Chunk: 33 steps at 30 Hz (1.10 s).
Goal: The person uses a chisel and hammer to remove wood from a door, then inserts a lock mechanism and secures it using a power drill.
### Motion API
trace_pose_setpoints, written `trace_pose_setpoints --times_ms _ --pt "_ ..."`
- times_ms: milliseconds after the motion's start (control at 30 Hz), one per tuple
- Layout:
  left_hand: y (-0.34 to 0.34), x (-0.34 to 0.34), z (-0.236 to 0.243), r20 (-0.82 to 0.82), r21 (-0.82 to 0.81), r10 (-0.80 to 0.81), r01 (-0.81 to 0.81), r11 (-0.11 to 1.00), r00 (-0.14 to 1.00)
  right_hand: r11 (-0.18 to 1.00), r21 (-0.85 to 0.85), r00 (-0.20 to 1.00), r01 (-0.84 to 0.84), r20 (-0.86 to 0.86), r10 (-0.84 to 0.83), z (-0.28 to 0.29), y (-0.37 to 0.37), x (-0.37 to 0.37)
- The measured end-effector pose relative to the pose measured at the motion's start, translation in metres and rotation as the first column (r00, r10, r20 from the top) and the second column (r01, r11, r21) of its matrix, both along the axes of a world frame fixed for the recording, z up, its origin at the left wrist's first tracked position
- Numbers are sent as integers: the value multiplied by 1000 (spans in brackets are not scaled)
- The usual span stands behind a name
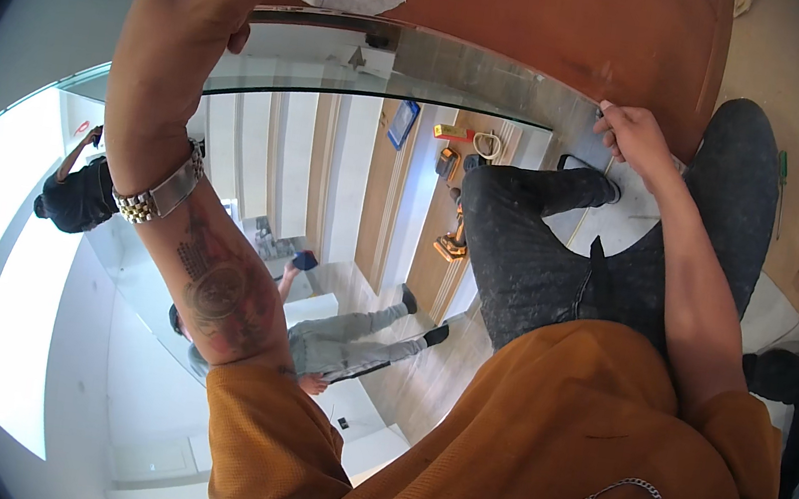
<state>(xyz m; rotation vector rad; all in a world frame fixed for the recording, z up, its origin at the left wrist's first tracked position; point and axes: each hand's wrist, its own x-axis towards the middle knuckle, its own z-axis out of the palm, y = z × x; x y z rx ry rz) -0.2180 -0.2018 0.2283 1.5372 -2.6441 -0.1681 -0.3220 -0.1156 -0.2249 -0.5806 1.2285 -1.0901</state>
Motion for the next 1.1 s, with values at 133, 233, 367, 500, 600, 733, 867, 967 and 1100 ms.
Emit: trace_pose_setpoints --times_ms 133,233,367,500,600,733,867,967,1100 --pt "-18 8 6 -57 161 4 5 987 998 989 -145 998 20 -53 -28 16 -4 -1" --pt "-23 6 14 -41 180 18 -10 984 999 950 -306 994 58 -70 -84 54 -10 3" --pt "-17 -6 8 -64 174 29 -17 985 998 798 -577 954 172 -104 -280 120 -29 0" --pt "-12 -4 10 96 57 1 -7 998 995 582 -796 934 165 -64 -352 219 -38 -14" --pt "-13 -9 8 126 59 -12 5 998 992 540 -838 954 79 -93 -284 264 -30 -31" --pt "1 -15 4 100 7 -11 11 1000 995 530 -815 951 -236 -306 -47 283 -60 -50" --pt "2 -15 8 137 14 -51 50 999 989 501 -826 934 -259 -347 -90 276 -63 -54" --pt "11 -25 4 187 29 -68 64 998 980 533 -791 954 -301 -244 175 271 -57 -61" --pt "32 -32 14 2 18 -114 114 993 993 416 -909 995 -18 25 97 252 -70 -41"
